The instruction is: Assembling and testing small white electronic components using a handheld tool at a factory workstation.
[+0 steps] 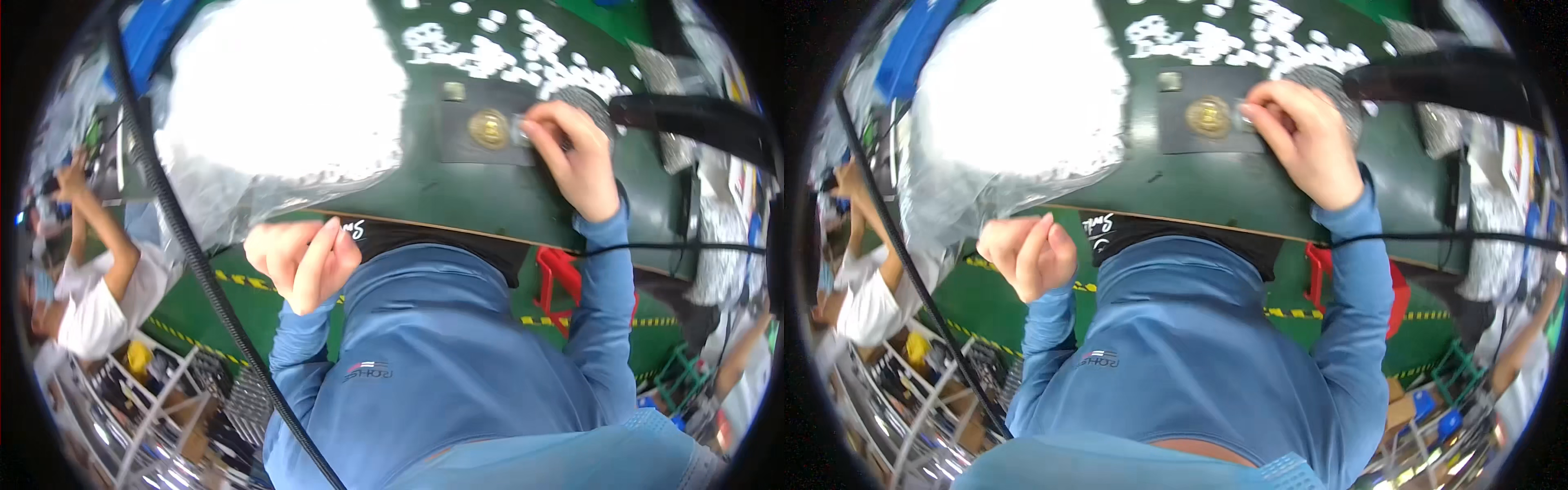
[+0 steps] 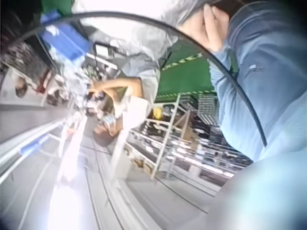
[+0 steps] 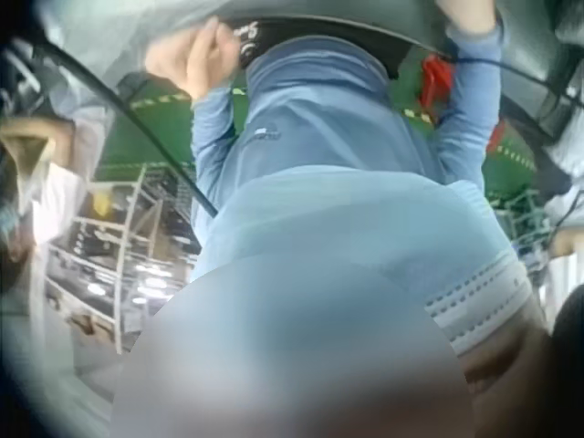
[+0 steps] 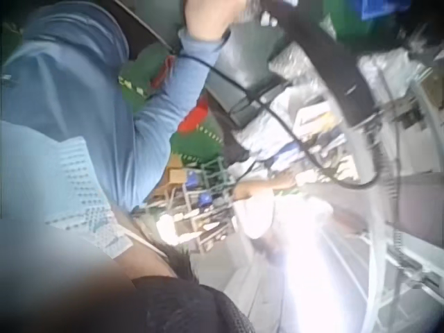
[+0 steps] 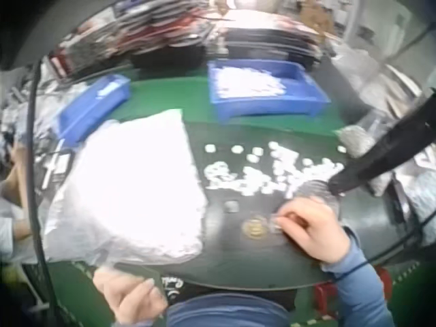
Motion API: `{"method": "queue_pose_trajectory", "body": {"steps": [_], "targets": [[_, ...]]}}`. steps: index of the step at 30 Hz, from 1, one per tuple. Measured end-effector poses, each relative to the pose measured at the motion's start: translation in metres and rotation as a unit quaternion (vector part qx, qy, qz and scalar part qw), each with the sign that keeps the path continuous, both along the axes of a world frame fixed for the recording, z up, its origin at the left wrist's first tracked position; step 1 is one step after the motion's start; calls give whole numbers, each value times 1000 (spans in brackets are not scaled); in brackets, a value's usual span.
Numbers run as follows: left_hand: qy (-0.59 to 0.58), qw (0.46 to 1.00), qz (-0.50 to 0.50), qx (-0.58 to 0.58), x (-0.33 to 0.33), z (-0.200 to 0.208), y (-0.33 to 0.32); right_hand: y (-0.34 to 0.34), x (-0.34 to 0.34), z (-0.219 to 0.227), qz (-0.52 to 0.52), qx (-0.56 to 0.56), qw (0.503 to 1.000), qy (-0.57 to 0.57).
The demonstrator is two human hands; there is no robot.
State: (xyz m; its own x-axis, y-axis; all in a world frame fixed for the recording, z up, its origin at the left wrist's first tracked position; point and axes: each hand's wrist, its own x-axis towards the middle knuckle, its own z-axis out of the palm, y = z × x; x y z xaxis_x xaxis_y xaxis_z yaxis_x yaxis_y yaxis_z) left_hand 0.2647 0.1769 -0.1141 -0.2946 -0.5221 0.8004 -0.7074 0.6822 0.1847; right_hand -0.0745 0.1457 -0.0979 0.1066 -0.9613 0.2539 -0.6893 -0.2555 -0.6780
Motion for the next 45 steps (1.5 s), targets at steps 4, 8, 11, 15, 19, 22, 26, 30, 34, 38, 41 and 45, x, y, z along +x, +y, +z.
{"method": "queue_pose_trajectory", "body": {"steps": [4, 8, 11, 15, 19, 22, 26, 30, 34, 38, 41, 45], "targets": [[76, 992, 78, 60, 27, -42, 41, 3, -1, -2, -2, 5, 1000, 7], [207, 946, 163, 189, 34, -73, 42, 3, -4, -5, -4, 19, 1000, 8], [178, 956, 120, 199, 37, -67, 23, 3, -4, -5, -6, 45, 999, -23], [115, 959, 155, 208, 30, -58, 7, 2, -5, -7, -7, 46, 999, -28], [110, 953, 149, 238, 23, -46, -3, 3, -7, -7, -10, 52, 998, -26], [147, 937, 114, 294, 15, -35, 5, 6, -7, -6, 2, 36, 999, 2], [100, 970, 20, 223, 12, -34, 1, 5, -8, -7, -2, 36, 999, 1], [25, 969, 43, 244, -4, -23, -2, 8, -10, -8, -11, 46, 999, 0], [35, 965, 54, 254, -10, -21, -7, 9, -10, -9, 1, 41, 999, -4], [12, 967, 87, 241, -18, -14, -13, 8, -11, -9, 3, 41, 999, -5], [1, 971, 59, 234, -19, -17, -20, 7, -11, -8, -5, 40, 999, 8], [8, 978, 38, 205, -19, -17, -36, 6, -14, -10, 7, 20, 1000, 13]]}}
